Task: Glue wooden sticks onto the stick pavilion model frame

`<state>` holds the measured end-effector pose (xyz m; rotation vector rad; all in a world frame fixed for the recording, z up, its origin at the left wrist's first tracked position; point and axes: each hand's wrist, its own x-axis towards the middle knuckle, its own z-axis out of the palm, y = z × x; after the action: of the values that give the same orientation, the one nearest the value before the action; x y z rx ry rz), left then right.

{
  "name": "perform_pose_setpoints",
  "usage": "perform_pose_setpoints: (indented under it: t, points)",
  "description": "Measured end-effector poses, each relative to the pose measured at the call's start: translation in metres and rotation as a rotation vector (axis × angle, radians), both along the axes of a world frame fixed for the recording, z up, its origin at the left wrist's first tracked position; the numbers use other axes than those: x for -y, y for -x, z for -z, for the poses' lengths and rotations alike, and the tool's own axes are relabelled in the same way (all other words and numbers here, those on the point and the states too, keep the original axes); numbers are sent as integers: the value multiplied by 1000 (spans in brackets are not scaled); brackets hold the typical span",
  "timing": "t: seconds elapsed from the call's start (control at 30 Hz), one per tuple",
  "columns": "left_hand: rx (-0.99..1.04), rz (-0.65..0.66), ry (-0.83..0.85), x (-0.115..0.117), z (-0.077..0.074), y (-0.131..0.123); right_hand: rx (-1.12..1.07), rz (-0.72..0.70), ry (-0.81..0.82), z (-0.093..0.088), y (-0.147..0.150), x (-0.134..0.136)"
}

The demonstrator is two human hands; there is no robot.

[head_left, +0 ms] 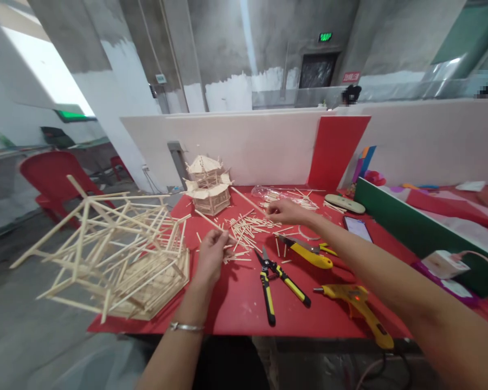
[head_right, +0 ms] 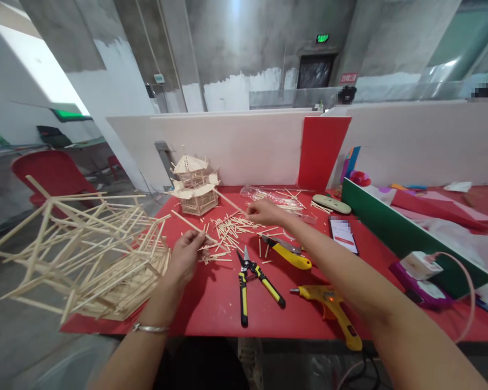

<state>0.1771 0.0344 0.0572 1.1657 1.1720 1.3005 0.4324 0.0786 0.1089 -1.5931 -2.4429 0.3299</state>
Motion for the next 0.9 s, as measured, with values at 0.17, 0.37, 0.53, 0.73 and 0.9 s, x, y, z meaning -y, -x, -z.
perform_pose_setpoints:
  t: [0.17, 0.37, 0.53, 0.73, 0.9]
  points:
    - [96, -64, -77, -2, 4, -31, -302, -239, 69, 5, 65, 20]
    - [-163, -107, -86, 0, 25, -27, -256, -147, 119, 30, 70, 18]
    - [-602, -126, -107, -10, 32, 11, -44, 350, 0, 26, 11, -9]
    - [-1010, -7, -95, -24, 35, 40, 201, 756, -30, 19, -87, -36]
    - [-1054, 44, -124, -32, 44, 27, 273, 498, -115, 33, -54, -42]
